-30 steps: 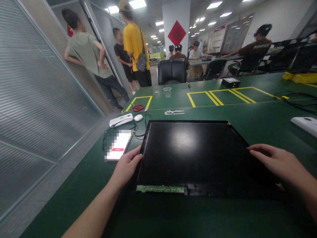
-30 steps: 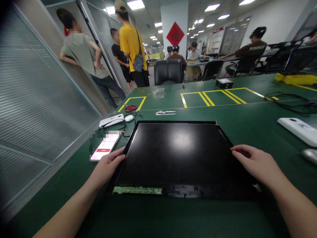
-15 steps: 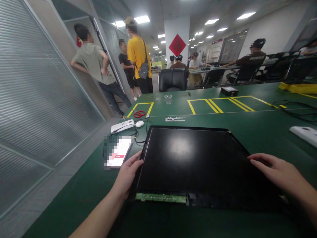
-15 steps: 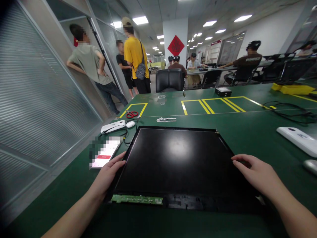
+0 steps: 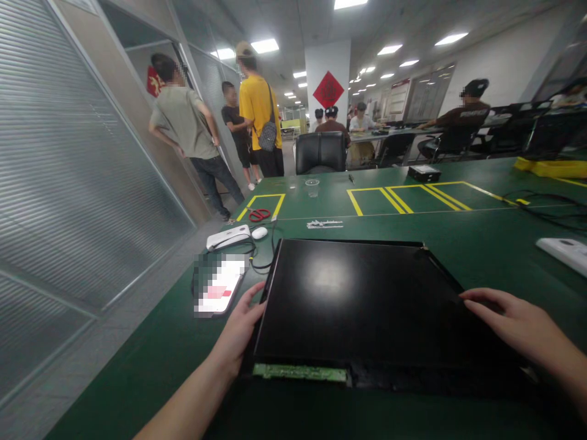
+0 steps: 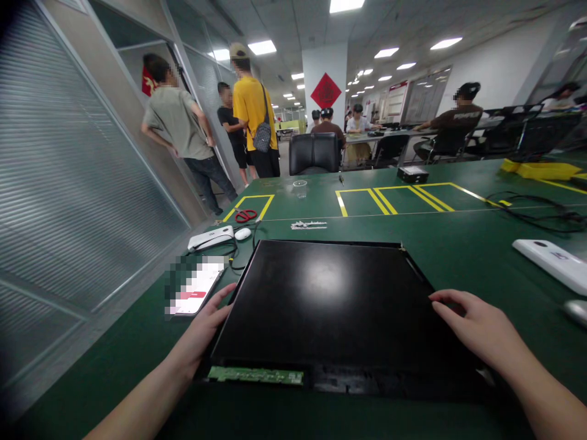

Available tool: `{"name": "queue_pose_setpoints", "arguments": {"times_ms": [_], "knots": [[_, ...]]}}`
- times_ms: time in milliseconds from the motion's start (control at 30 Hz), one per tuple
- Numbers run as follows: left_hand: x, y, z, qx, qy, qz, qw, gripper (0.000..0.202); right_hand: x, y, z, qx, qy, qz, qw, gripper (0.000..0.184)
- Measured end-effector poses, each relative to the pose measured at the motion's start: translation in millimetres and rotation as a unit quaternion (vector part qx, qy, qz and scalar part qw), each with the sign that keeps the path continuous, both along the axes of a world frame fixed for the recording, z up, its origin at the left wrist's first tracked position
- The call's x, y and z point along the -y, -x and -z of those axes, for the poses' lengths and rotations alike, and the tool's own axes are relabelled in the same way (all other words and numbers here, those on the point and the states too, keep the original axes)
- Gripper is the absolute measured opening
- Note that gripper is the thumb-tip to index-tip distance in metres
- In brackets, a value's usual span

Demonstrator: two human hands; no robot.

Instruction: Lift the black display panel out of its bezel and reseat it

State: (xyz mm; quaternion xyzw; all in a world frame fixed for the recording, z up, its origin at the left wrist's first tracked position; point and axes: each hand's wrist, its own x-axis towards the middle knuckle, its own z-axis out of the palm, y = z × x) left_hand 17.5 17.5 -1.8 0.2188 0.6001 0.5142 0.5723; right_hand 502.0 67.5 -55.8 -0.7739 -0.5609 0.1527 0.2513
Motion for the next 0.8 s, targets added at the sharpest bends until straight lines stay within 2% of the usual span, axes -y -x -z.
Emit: {"name": "queue_pose_setpoints", "arguments": {"times_ms": [133,233,500,800], "knots": [[0.1,0.4,-1.6,-0.001,-0.013,0.000,1.000,0.070,-0.8,-2.3,2.3,0.005,0.019,0.003,1.000,0.053],[-0.8,3.5,1.4,0.009,-0.017,0.008,1.000,0.072,-0.6,-2.3,3.1,0.003,0.007,-0.001,1.000,0.050],[0.3,8.2,9.8,0.008,-0.027,0.036,0.999,0.060,1.9,4.6,-2.8,-0.017,0.009,0.010,1.000,0.049],[5.9,6.0,-0.1,-0.016,-0.061,0.057,0.996,0.077,1.6,6.2,-4.2,0.001,-0.006,-0.004,1.000,0.046]]}}
